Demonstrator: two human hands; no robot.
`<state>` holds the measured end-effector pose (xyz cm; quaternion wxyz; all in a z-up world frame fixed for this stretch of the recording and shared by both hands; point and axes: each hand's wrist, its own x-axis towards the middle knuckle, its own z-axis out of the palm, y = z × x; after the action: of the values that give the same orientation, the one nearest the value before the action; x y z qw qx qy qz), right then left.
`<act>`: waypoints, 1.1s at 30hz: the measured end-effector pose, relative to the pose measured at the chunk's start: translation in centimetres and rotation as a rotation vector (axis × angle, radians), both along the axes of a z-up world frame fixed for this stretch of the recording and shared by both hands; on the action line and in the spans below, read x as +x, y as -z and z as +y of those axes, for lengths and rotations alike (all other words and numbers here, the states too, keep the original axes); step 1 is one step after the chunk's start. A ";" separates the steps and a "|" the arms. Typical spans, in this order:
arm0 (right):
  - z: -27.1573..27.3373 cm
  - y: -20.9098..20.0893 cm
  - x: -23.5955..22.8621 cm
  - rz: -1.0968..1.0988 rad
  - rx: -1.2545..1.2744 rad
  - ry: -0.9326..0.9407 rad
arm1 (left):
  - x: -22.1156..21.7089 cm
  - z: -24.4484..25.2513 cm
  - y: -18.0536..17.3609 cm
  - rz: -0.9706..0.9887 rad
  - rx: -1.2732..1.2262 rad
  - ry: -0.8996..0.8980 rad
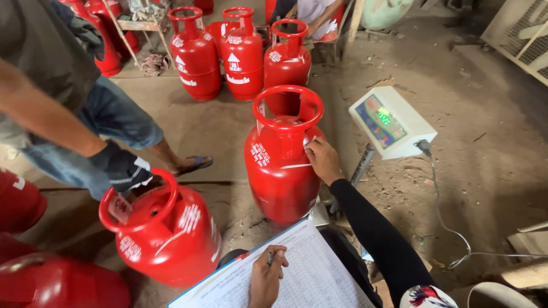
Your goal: Weighing red gas cylinders on a digital scale and recording the weights in a logbook.
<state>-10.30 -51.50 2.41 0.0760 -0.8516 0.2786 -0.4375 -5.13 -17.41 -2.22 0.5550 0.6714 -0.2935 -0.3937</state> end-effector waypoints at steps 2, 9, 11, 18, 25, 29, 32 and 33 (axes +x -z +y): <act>1.3 -1.0 -0.8 0.013 0.002 -0.007 | 0.0 0.1 0.0 0.004 -0.009 -0.004; -1.2 -0.4 -1.1 0.063 0.010 0.087 | -0.6 0.3 -0.9 -0.006 -0.017 0.005; -0.5 -0.4 -1.7 0.079 0.011 0.071 | -0.4 0.2 -1.0 -0.022 -0.012 0.010; 4.3 -0.1 -8.6 0.288 0.235 -0.108 | -0.2 0.4 -0.4 -0.036 -0.089 -0.019; 22.3 -1.1 -11.1 0.001 0.213 -0.350 | -2.1 1.8 -0.2 0.151 -0.184 -0.032; 29.0 -0.5 -11.0 0.022 0.071 -0.461 | -5.0 3.9 -2.7 0.927 -0.288 -0.124; 32.8 -0.4 -10.8 0.016 0.056 -0.524 | -7.0 6.3 -0.3 1.247 -0.360 -0.165; 33.3 -0.4 -10.6 0.004 0.030 -0.528 | -7.3 6.4 0.8 1.270 -0.475 -0.116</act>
<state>-20.92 -18.21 2.82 0.1996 -0.8944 0.0534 -0.3967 -12.41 -10.99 -3.00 0.7723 0.1844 0.0473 -0.6060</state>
